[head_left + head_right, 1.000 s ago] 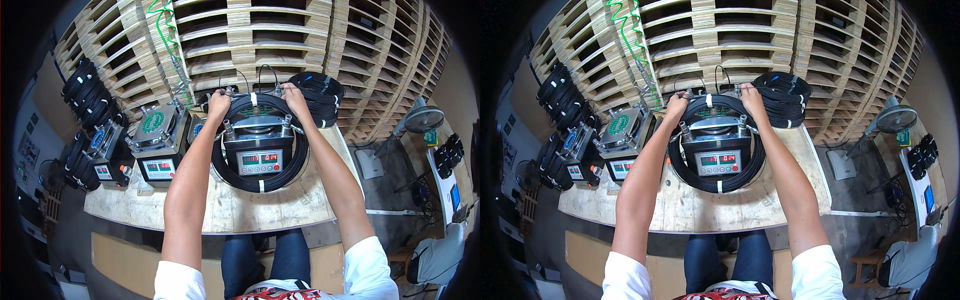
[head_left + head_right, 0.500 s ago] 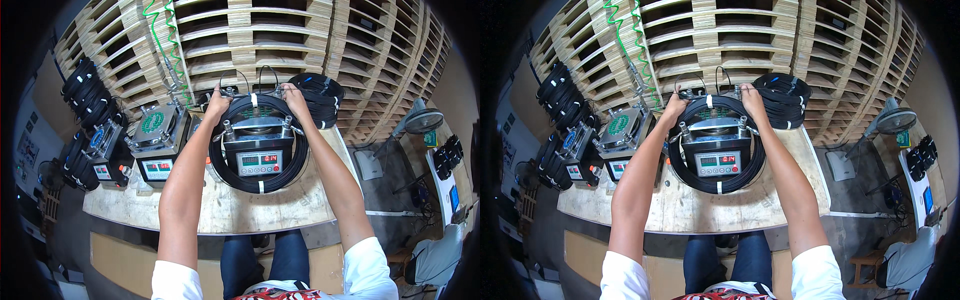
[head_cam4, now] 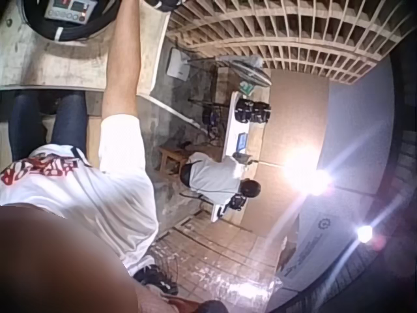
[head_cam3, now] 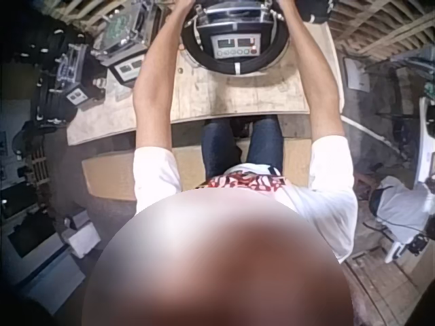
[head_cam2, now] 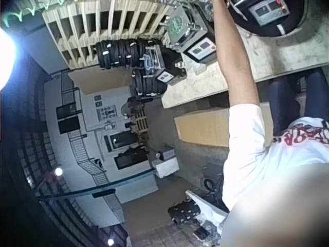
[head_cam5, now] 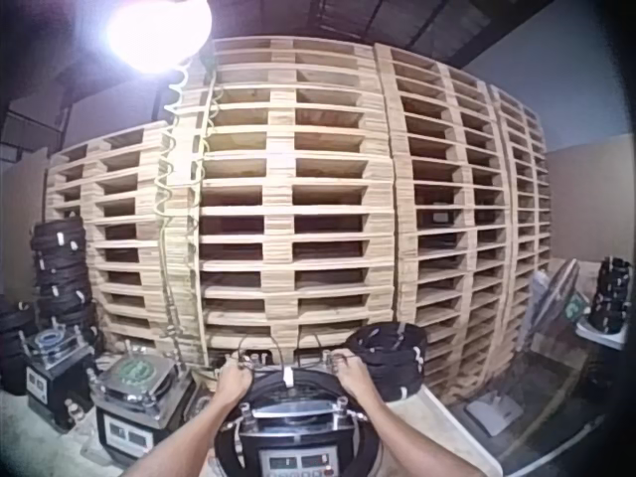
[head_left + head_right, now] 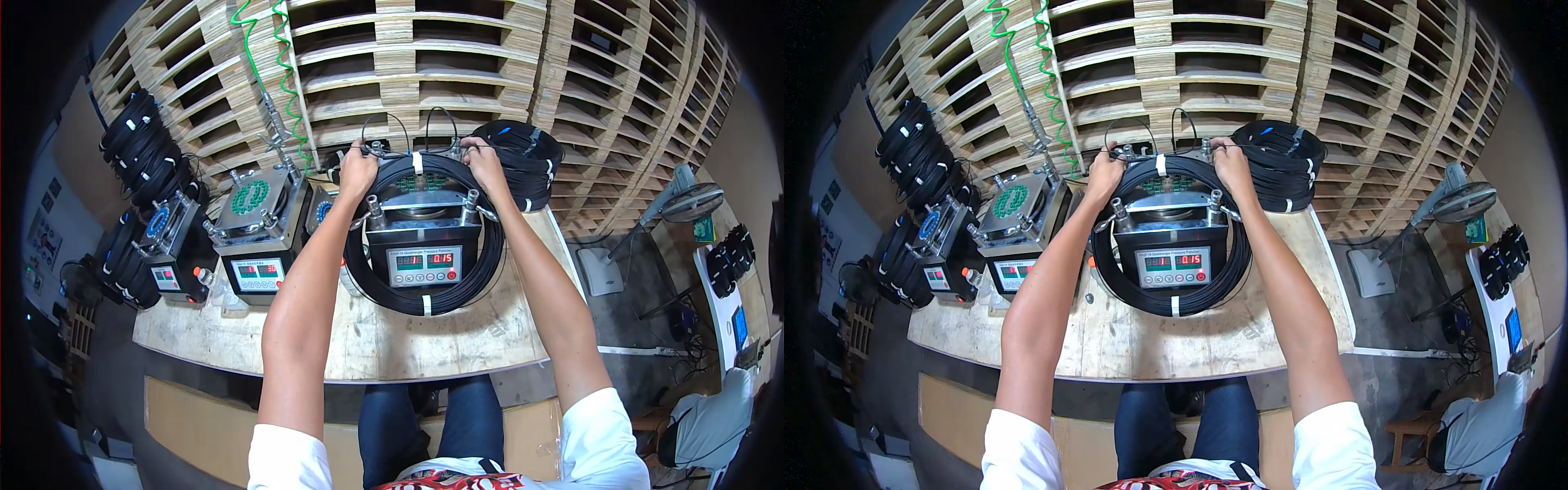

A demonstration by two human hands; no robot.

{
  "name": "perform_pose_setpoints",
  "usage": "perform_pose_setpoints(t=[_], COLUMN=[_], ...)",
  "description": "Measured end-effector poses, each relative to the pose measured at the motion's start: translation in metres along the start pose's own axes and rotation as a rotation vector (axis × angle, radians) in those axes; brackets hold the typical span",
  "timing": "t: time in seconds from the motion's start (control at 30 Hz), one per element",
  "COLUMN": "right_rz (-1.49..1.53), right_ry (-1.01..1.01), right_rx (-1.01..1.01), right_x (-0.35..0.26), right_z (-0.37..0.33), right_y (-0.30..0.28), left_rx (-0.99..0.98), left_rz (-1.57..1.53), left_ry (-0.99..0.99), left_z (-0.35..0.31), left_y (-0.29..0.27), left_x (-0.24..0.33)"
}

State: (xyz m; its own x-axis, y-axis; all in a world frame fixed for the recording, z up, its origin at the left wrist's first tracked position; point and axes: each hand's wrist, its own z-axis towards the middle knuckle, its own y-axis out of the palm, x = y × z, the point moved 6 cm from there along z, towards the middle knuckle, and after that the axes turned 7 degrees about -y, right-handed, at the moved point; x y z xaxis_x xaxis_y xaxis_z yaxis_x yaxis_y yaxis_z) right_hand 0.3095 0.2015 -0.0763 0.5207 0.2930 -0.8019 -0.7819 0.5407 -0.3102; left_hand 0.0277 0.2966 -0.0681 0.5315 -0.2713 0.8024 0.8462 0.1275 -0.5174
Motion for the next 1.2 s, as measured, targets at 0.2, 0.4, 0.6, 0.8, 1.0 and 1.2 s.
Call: perform_pose_setpoints(t=[0.2,0.4,0.6,0.8,1.0,1.2], right_rz=[-0.005,-0.091,-0.05,-0.032,-0.065,-0.063], right_ry=[-0.014,-0.009,-0.021,-0.017,-0.007,0.008], right_rx=[0.0,0.026,-0.002,0.012,0.017,0.011], right_x=[0.002,0.01,-0.009,-0.011,-0.012,-0.014], right_z=[-0.002,0.006,-0.002,-0.004,-0.005,-0.005], right_y=[0.001,-0.002,0.003,-0.003,-0.004,-0.002], left_rx=[0.007,-0.102,-0.076,-0.029,-0.064,-0.052], left_rz=[-0.019,-0.068,-0.069,-0.033,-0.112,-0.071], left_ry=[-0.006,-0.044,-0.12,-0.048,-0.062,-0.088], left_z=[-0.008,-0.008,-0.002,-0.004,-0.002,-0.004], left_y=[-0.006,-0.001,-0.003,-0.003,0.001,-0.002], left_x=[0.008,0.006,-0.007,0.0,-0.004,-0.003])
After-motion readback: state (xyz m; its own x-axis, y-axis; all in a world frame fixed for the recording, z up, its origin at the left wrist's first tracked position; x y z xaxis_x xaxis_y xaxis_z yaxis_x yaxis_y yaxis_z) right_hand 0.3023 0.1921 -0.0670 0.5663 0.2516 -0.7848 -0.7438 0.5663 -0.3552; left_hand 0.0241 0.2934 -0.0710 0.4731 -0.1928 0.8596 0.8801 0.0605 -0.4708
